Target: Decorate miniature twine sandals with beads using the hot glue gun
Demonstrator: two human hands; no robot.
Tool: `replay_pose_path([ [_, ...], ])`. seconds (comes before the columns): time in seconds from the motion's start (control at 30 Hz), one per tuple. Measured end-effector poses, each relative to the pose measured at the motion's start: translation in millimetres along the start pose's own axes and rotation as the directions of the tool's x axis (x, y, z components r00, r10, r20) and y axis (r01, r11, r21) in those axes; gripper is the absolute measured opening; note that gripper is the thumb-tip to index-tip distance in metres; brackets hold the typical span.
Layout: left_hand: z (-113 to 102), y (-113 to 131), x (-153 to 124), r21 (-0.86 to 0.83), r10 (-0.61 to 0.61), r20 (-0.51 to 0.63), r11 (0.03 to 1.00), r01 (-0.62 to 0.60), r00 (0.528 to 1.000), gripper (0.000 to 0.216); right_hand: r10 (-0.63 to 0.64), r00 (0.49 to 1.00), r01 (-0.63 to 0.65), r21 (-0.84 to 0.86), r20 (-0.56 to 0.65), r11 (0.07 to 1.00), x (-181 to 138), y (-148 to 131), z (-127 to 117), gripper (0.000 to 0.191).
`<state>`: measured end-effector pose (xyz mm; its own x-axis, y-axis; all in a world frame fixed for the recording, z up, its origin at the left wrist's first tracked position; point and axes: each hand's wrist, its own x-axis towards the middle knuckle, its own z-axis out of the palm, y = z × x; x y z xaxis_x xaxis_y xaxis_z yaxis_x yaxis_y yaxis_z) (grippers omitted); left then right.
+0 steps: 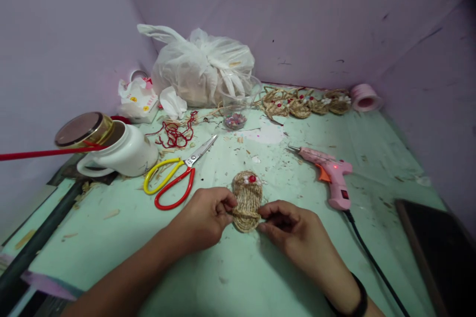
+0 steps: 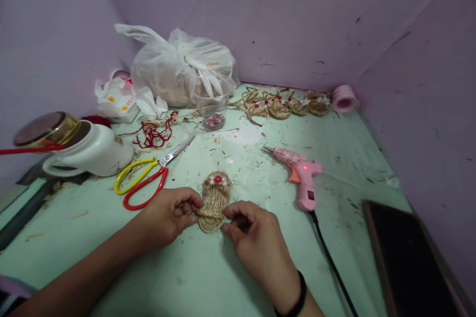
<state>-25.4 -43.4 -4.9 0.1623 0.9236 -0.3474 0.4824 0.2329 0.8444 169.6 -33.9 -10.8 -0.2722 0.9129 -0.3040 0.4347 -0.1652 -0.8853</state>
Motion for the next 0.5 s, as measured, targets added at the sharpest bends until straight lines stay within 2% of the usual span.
replay_pose_path([
  [0.17,2.1,0.9,0.5,0.095,0.003,-0.023,0.995,-0.001,1.000,0.006,-0.020,0.999,0.018,-0.051,-0.034,0.999,-2.0,-1.4,1.0,0.012],
  [0.3,2.3,1.2,0.5,0.104,0.021,-0.029,0.994,-0.017,0.999,0.005,-0.025,0.998,0.021,-0.077,-0.050,0.997,-2.9,-0.4,3.4,0.008],
  [0.4,1.3,4.4,0.5,-0.004,-0.015,-0.015,1.000,0.015,1.000,0.003,-0.047,0.997,0.046,-0.015,-0.063,0.999,-3.0,-2.1,3.6,0.009],
  [0.5,-0.1,12.2,0.4,-0.220,-0.104,-0.001,0.970,0.102,0.995,0.009,-0.063,0.993,0.077,0.129,-0.103,0.989,-2.3,-7.5,2.2,0.014],
])
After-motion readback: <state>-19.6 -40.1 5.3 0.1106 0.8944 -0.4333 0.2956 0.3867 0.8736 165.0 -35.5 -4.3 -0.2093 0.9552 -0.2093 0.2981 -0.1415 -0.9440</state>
